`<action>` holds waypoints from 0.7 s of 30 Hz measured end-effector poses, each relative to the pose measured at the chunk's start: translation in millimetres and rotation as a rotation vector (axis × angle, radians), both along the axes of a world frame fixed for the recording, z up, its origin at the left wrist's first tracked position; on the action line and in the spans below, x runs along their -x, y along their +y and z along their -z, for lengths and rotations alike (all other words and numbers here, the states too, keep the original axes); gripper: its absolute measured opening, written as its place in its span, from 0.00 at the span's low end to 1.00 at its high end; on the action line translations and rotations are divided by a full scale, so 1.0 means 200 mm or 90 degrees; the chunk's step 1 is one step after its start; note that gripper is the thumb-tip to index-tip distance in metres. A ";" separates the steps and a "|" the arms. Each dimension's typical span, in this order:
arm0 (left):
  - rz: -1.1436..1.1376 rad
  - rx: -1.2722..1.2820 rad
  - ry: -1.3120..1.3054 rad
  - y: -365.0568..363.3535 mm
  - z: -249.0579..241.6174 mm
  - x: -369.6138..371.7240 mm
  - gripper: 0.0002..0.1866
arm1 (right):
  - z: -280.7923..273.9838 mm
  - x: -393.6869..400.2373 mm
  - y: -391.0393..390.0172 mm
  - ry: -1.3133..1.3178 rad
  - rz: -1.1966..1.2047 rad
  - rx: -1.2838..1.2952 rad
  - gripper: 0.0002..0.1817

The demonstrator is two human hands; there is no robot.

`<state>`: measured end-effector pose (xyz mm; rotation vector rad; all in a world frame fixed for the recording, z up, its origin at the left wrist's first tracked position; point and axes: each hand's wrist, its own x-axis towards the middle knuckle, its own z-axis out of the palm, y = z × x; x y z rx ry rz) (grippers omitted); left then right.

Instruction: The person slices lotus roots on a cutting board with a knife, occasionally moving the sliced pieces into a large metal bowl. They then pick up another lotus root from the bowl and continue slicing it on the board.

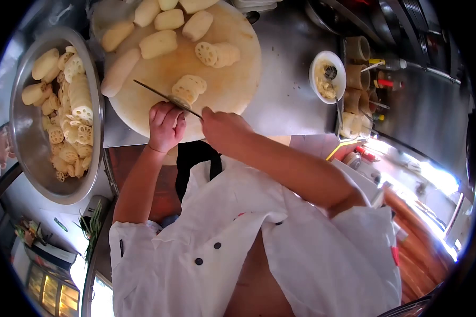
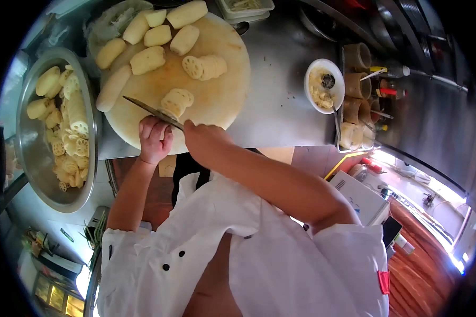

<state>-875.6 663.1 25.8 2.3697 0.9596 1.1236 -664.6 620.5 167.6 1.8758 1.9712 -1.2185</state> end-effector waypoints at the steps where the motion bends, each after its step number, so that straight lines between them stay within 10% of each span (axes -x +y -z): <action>1: 0.002 -0.001 -0.004 -0.01 0.00 0.00 0.11 | 0.06 0.02 0.03 0.011 0.006 -0.012 0.11; 21: -0.019 -0.009 -0.014 -0.03 0.01 0.01 0.12 | -0.30 -0.10 -0.09 0.000 -0.013 0.084 0.09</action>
